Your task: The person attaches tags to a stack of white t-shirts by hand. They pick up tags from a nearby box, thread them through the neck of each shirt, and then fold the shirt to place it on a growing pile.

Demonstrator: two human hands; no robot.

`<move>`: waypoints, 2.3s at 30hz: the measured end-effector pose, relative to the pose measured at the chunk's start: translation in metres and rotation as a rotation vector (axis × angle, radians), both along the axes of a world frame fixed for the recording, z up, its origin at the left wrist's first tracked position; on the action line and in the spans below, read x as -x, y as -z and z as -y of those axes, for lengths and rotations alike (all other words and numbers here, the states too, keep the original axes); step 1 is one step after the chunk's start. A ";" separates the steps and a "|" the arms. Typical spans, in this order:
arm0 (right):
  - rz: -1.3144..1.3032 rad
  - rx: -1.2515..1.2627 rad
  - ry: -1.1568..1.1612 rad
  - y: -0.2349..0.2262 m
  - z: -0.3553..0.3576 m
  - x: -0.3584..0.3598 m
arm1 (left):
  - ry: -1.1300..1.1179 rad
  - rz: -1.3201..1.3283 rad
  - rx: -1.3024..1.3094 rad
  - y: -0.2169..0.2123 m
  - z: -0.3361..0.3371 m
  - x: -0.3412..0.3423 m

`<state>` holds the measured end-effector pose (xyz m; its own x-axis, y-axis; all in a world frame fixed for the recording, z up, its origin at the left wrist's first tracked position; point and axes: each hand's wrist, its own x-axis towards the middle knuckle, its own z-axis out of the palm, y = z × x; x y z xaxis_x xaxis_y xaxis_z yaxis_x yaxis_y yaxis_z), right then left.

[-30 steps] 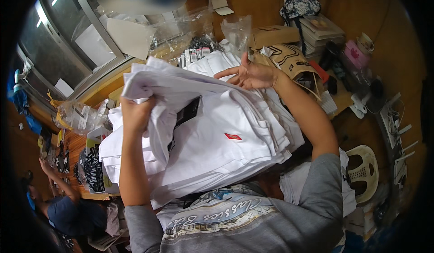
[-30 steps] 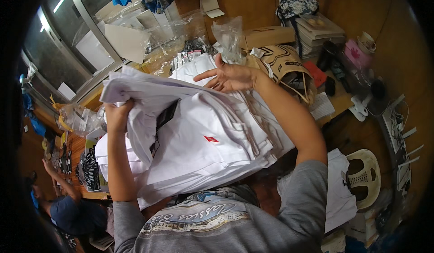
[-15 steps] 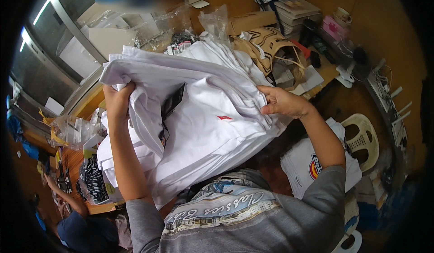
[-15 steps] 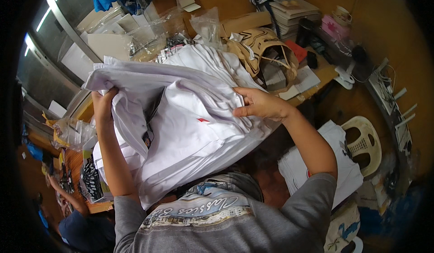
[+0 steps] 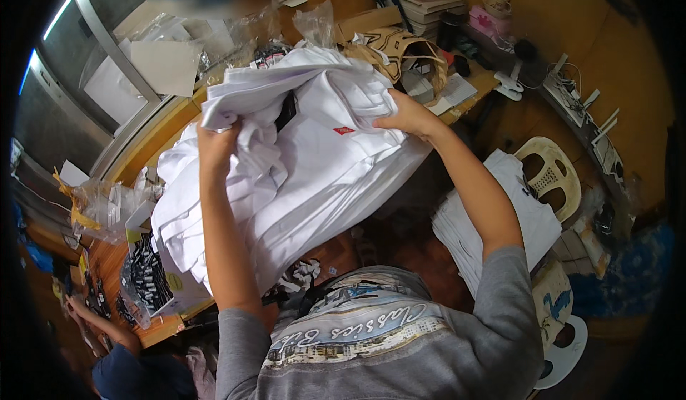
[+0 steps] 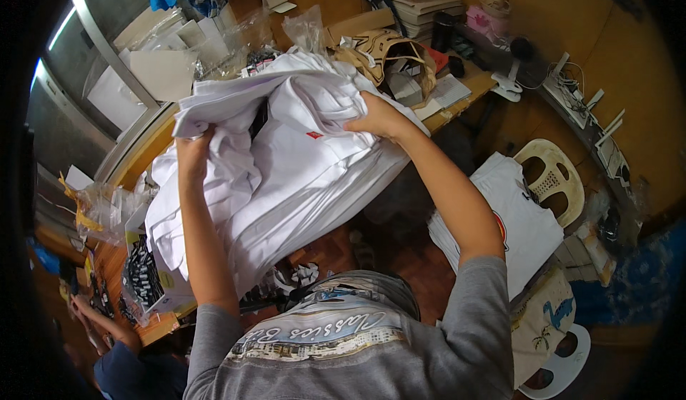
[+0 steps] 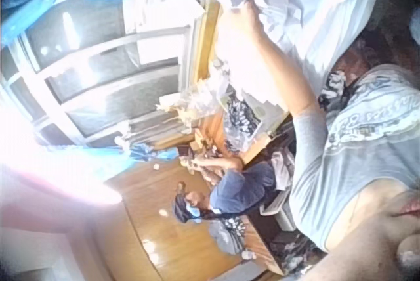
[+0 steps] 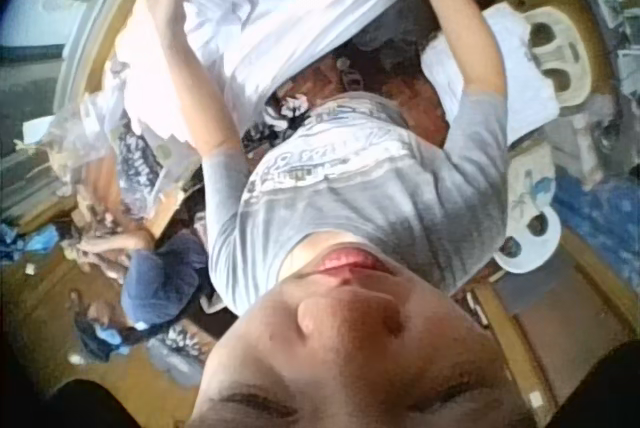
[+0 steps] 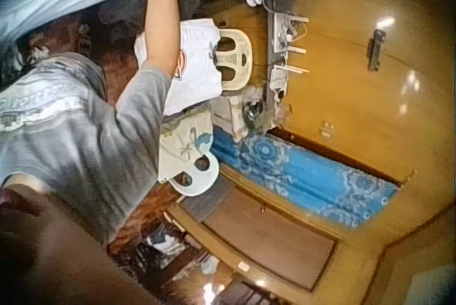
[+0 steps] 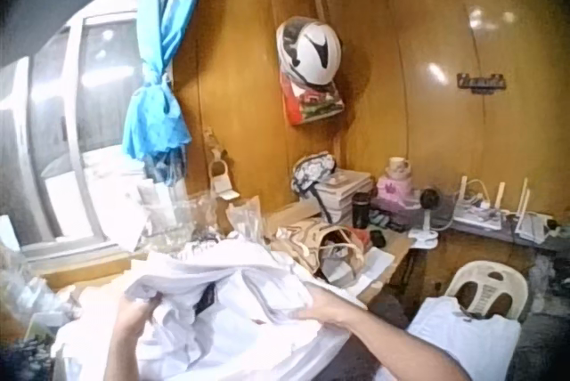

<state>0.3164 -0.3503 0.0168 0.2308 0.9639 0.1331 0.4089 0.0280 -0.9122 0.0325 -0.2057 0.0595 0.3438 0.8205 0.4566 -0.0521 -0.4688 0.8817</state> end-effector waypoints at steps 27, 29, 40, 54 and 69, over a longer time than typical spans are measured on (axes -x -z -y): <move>0.437 -0.884 0.746 -0.054 0.293 0.083 | -0.429 -0.368 -0.906 0.061 0.236 0.043; 0.480 -0.842 1.111 -0.058 0.321 0.080 | -0.187 -0.478 -0.731 0.049 0.244 0.025; 0.356 -0.482 1.018 -0.034 0.499 0.024 | 0.595 -0.302 -0.849 0.150 0.304 -0.167; 0.061 -0.422 1.483 -0.005 0.558 -0.031 | 1.438 -0.351 0.044 0.269 0.450 -0.316; -1.377 -1.551 0.806 0.021 0.700 -0.127 | 0.695 -0.349 -1.146 0.029 0.319 -0.417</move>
<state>0.4434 -1.0505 -0.0044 0.9970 -0.0204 -0.0745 0.0206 0.9998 0.0017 0.4499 -0.5249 0.0309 0.7581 -0.3353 0.5594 -0.4295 -0.9021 0.0413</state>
